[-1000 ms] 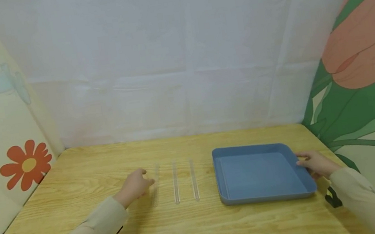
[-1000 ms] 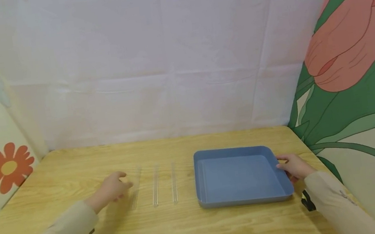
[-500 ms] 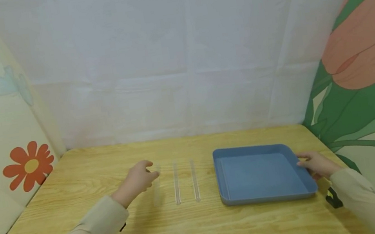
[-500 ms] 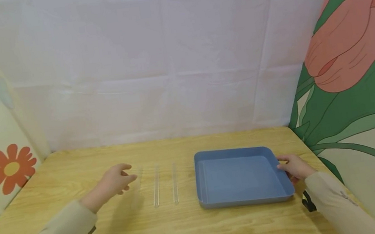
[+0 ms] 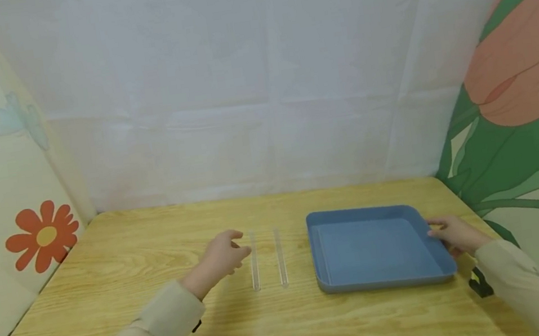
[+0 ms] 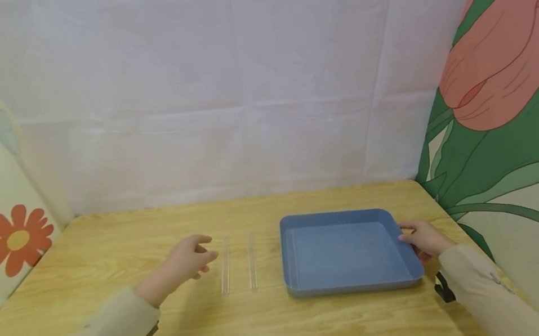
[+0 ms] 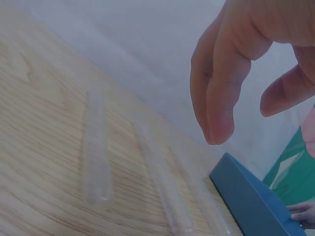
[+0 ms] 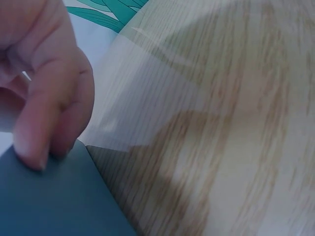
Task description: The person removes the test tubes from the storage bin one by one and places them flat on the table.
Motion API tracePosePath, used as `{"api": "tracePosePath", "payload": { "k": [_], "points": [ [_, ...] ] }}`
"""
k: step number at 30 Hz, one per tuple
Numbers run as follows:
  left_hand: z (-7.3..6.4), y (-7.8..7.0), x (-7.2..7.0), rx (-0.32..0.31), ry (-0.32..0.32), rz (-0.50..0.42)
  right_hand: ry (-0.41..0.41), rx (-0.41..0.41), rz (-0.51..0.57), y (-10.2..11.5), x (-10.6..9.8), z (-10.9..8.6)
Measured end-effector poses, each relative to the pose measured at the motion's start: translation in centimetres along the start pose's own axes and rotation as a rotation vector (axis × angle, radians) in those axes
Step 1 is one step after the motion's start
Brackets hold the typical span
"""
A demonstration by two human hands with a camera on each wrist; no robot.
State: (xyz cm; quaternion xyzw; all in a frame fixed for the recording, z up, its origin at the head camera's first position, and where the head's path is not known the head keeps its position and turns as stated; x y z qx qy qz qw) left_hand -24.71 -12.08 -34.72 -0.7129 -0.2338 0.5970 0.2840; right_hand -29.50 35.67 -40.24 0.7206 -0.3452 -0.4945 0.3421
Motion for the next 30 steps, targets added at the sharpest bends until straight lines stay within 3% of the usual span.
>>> {"api": "tracePosePath", "payload": {
  "k": [30],
  "points": [
    [1.1,-4.5,5.3,0.046,0.082,-0.134,-0.003,-0.023,-0.047,0.3,-0.1,0.0]
  ]
}}
Point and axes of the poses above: each hand's wrist, its own z-axis towards the middle knuckle, its own x-axis out of the palm, y = z × x, the point moved 4 cm from there along z, towards the middle knuckle, and after that the axes turned 8 degrees about z, right-handed, at the moved point
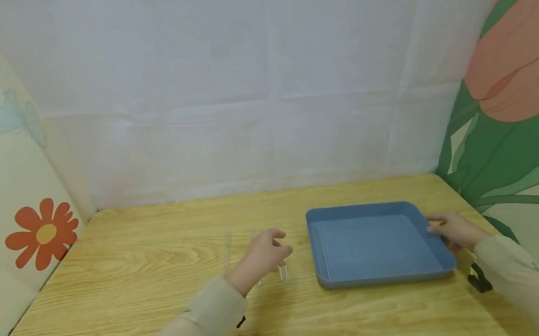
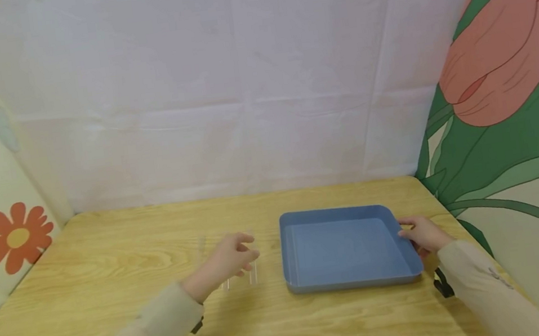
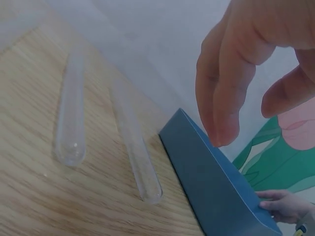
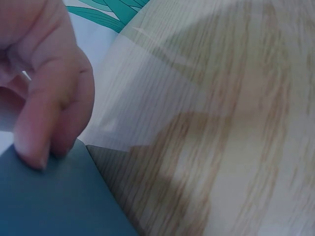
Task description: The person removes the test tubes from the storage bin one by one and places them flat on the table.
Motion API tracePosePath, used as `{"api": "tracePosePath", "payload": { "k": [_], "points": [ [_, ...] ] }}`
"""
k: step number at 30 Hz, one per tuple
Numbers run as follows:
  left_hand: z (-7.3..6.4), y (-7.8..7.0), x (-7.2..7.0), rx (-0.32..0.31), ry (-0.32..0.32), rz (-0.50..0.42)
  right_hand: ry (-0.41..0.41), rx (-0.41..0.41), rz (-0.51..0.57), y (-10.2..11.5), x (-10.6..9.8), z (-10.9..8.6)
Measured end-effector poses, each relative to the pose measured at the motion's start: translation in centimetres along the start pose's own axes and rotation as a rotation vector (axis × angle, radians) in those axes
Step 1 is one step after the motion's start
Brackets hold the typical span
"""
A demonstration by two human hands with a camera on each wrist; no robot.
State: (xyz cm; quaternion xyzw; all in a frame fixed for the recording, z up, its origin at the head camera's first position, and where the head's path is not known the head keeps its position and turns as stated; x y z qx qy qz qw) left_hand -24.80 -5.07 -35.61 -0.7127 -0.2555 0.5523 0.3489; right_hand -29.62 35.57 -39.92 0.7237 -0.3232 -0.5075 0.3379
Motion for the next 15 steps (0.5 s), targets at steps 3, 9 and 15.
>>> {"api": "tracePosePath", "payload": {
  "k": [3,9,15],
  "points": [
    [0.2,-0.1,0.5,-0.014,0.002,0.000,-0.003,-0.001,0.000,0.0,0.0,0.0],
    [0.5,-0.5,1.1,-0.005,0.019,-0.019,-0.005,-0.003,0.008,0.0,0.0,-0.1],
    [0.9,-0.8,1.7,0.015,0.024,-0.026,0.005,0.008,0.020,-0.1,0.0,-0.1]
  ]
}}
Point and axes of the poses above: each hand's wrist, its own z-axis towards the middle knuckle, its own x-axis out of the palm, y = z × x, the point moved 4 cm from there along z, towards the middle knuckle, and after that the axes turned 8 degrees about z, right-handed, at the moved point
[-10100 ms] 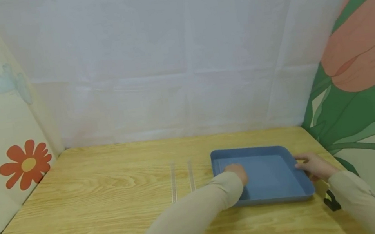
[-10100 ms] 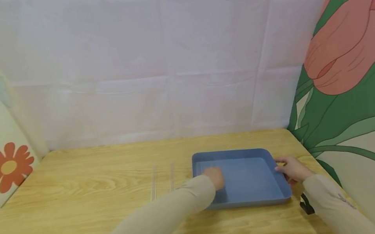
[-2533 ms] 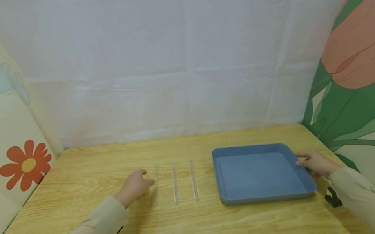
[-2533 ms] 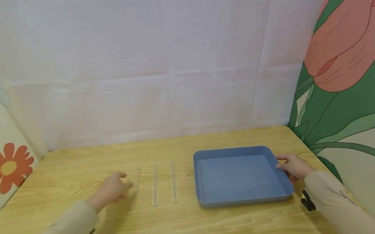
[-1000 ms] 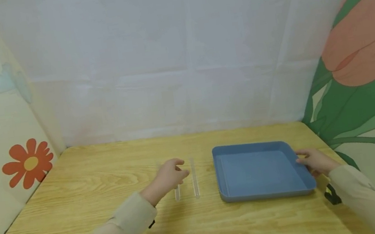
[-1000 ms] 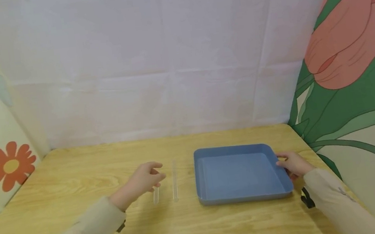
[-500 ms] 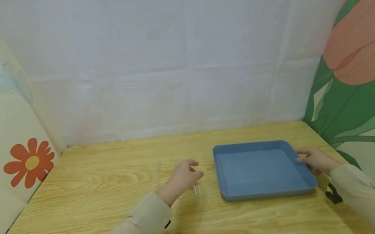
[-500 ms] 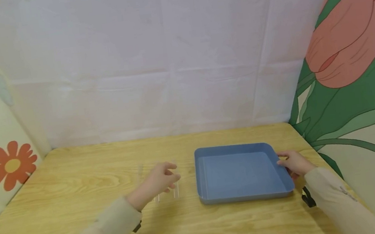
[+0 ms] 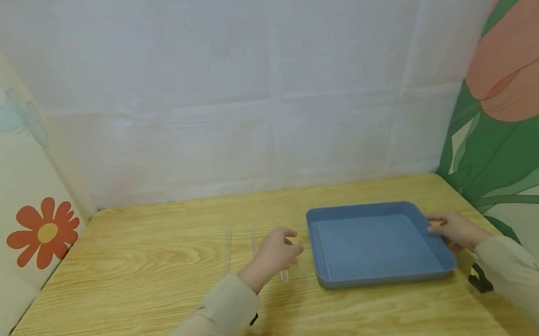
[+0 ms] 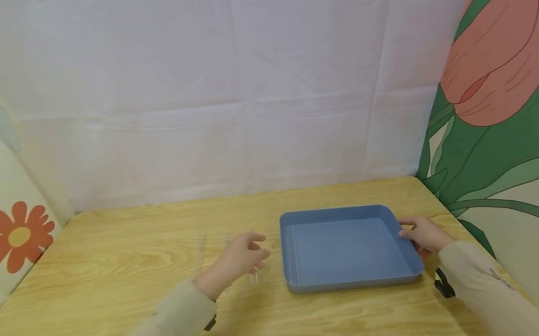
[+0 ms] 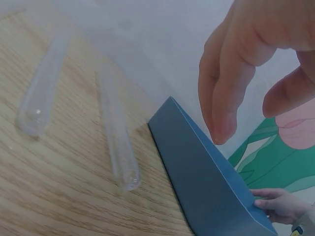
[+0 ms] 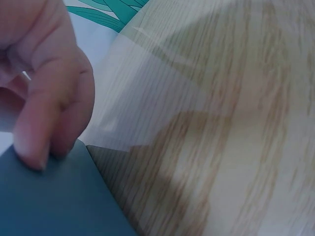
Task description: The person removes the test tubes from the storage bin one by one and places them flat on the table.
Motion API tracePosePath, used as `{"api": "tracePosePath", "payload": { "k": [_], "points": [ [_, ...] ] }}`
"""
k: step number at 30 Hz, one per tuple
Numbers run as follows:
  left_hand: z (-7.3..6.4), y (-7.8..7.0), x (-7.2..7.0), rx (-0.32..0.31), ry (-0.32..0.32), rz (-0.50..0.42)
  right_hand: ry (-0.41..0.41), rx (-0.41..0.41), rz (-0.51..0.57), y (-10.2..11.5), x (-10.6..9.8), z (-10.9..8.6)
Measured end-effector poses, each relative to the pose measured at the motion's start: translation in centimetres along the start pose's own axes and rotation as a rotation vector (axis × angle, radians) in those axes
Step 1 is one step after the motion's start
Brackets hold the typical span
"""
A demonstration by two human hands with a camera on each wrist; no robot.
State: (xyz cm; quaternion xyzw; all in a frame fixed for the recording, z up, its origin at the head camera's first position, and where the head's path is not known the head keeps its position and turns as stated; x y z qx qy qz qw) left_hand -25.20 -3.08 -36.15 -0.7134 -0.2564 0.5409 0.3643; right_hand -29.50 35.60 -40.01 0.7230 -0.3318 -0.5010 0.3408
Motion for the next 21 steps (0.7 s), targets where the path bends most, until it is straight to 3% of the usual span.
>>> {"api": "tracePosePath", "payload": {
  "k": [7,16,21],
  "points": [
    [1.1,-0.9,1.5,0.033,0.015,-0.042,-0.006,0.014,0.017,-0.3,0.0,0.2],
    [2.0,-2.5,3.4,0.050,0.006,0.070,-0.001,0.010,0.016,-0.3,-0.1,0.4],
    [2.2,-3.1,4.8,0.022,0.045,0.081,0.005,-0.008,0.009,-0.5,0.0,0.2]
  ]
}}
Point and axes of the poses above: each hand's wrist, its own z-axis towards the middle knuckle, its own x-axis out of the palm, y = z × x, the point moved 4 cm from there along z, towards the middle knuckle, and after that the axes turned 8 degrees about z, right-handed, at the moved point
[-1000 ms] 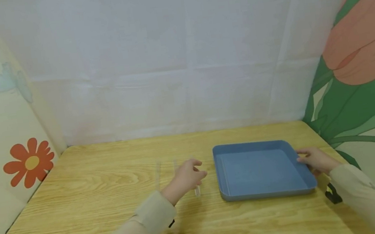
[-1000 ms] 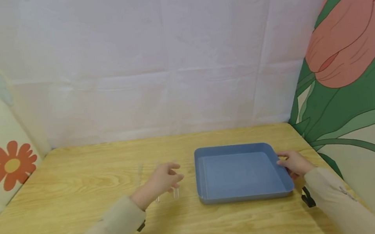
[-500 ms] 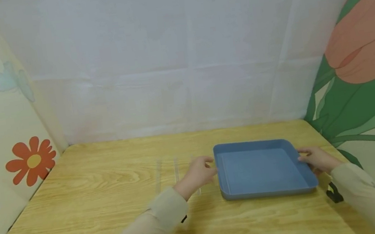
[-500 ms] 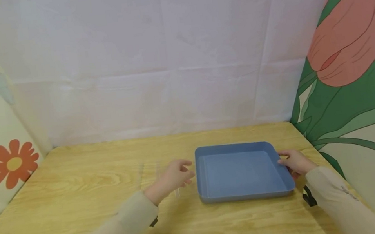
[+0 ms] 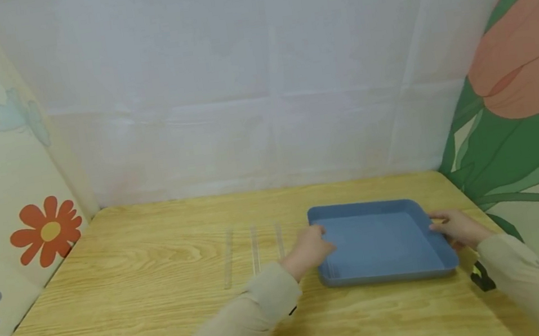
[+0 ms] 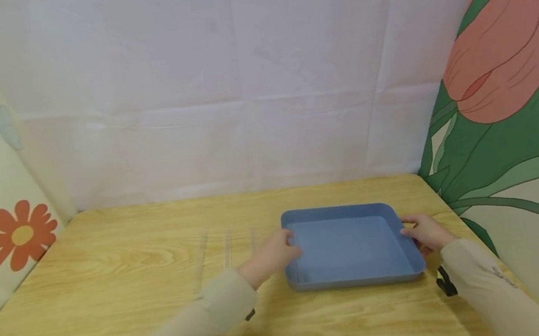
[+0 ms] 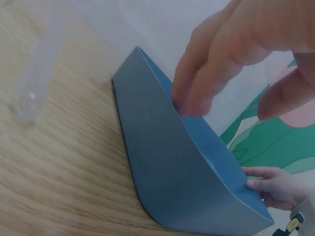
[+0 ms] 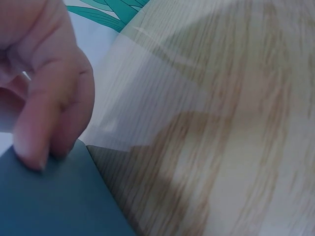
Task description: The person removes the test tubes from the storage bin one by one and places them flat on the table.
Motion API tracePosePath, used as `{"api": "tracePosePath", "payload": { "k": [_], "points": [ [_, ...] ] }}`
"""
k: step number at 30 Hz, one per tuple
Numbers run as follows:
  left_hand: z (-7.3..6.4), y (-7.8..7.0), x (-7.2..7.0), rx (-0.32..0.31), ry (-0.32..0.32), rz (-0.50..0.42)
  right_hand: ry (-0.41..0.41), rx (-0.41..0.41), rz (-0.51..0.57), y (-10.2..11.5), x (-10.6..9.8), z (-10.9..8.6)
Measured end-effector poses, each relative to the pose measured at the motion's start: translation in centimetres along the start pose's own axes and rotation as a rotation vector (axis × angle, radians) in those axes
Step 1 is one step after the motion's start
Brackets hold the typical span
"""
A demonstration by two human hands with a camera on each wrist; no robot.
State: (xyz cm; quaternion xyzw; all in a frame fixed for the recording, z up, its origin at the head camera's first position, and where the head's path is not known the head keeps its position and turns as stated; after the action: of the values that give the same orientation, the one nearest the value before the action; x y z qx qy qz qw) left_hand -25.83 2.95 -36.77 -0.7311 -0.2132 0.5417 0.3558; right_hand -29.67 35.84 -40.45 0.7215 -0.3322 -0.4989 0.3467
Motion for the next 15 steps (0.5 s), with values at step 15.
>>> {"api": "tracePosePath", "payload": {
  "k": [15],
  "points": [
    [0.5,-1.0,3.2,-0.047,0.120,0.116,0.009,0.005,0.018,-0.7,0.6,-0.5]
  ]
}}
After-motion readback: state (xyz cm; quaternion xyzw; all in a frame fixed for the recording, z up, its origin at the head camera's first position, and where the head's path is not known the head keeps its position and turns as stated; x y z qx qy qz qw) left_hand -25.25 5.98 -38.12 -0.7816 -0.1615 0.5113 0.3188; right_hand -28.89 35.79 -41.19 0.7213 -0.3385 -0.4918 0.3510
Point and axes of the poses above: each hand's wrist, its own z-axis towards the middle knuckle, its own x-axis out of the palm, y = z × x, the point moved 4 cm from there along z, towards the middle knuckle, and after that the axes turned 8 degrees about z, right-handed, at the moved point
